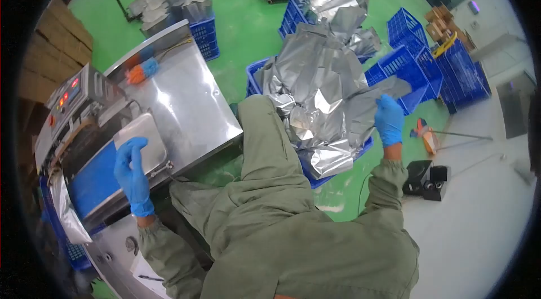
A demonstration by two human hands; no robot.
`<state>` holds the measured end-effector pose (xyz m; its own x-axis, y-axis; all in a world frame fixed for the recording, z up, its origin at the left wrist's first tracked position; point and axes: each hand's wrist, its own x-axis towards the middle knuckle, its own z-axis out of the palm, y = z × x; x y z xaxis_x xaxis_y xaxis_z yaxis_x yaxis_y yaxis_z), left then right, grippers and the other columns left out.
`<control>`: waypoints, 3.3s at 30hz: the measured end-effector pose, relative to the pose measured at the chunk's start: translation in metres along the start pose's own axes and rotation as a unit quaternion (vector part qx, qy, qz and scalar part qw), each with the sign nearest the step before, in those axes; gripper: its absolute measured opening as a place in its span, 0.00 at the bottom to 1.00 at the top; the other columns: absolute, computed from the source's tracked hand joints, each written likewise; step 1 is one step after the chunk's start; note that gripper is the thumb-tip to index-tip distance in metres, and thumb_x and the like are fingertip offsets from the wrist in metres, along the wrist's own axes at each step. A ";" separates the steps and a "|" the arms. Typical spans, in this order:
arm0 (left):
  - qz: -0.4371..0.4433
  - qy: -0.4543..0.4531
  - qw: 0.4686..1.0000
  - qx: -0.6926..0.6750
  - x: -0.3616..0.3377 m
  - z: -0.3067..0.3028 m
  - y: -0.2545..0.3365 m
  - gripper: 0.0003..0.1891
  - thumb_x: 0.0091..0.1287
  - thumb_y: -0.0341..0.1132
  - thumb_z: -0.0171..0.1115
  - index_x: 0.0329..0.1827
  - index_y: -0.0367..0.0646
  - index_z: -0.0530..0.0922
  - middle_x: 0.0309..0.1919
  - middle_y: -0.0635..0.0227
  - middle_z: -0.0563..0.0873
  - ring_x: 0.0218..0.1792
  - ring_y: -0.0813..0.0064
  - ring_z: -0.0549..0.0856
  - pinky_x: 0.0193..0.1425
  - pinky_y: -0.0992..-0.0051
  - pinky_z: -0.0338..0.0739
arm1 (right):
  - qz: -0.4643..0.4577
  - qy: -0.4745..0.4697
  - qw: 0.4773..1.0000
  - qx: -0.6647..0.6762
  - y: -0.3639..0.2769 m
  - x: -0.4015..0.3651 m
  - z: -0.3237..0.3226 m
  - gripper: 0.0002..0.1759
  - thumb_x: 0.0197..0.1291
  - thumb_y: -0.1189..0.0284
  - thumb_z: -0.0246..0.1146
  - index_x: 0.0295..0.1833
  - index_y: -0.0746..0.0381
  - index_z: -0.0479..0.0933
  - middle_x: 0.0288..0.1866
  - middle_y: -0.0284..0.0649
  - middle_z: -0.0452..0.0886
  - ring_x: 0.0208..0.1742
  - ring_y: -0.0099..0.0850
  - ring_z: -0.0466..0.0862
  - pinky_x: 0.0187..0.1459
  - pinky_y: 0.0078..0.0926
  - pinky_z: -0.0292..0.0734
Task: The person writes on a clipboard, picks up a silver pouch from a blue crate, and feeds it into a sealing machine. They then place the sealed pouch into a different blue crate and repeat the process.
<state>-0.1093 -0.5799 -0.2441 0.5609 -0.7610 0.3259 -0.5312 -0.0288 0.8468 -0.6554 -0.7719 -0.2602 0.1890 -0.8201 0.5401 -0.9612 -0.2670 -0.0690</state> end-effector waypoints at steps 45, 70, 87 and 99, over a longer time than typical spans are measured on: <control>-0.063 0.350 0.926 -0.125 0.068 -0.085 -0.080 0.16 0.67 0.38 0.56 0.26 0.34 0.77 0.19 0.77 0.74 0.23 0.87 0.67 0.26 0.80 0.63 | 0.033 -0.179 0.616 0.766 -0.481 0.049 0.053 0.07 0.57 0.74 0.62 0.30 0.67 0.78 0.22 0.34 0.76 0.25 0.21 0.73 0.30 0.20 0.67; -0.185 0.217 0.937 0.200 0.071 -0.171 -0.195 0.18 0.59 0.48 0.58 0.30 0.39 0.82 0.28 0.54 0.83 0.31 0.59 0.83 0.39 0.68 0.75 | 0.028 -0.511 0.548 0.661 -0.569 0.035 0.137 0.11 0.56 0.69 0.60 0.30 0.66 0.79 0.23 0.43 0.81 0.20 0.28 0.78 0.22 0.23 0.72; -0.081 0.111 0.990 0.033 -0.036 -0.061 -0.022 0.15 0.70 0.37 0.49 0.43 0.35 0.80 0.41 0.66 0.82 0.43 0.75 0.78 0.52 0.74 0.70 | 0.180 -0.118 0.832 0.512 -0.262 -0.005 0.138 0.10 0.53 0.68 0.59 0.34 0.63 0.81 0.34 0.51 0.81 0.35 0.43 0.82 0.37 0.36 0.75; -0.028 0.024 0.999 -0.019 -0.028 -0.007 -0.006 0.12 0.69 0.34 0.50 0.40 0.35 0.80 0.39 0.65 0.83 0.42 0.76 0.78 0.49 0.75 0.69 | 0.435 0.180 0.873 0.128 -0.009 -0.003 0.136 0.12 0.50 0.66 0.59 0.38 0.62 0.78 0.37 0.48 0.80 0.38 0.48 0.78 0.43 0.40 0.72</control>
<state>-0.1175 -0.5540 -0.2558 0.6198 -0.7267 0.2961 -0.4735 -0.0454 0.8796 -0.6204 -0.8356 -0.3750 -0.7099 -0.5692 0.4148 -0.6242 0.2358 -0.7448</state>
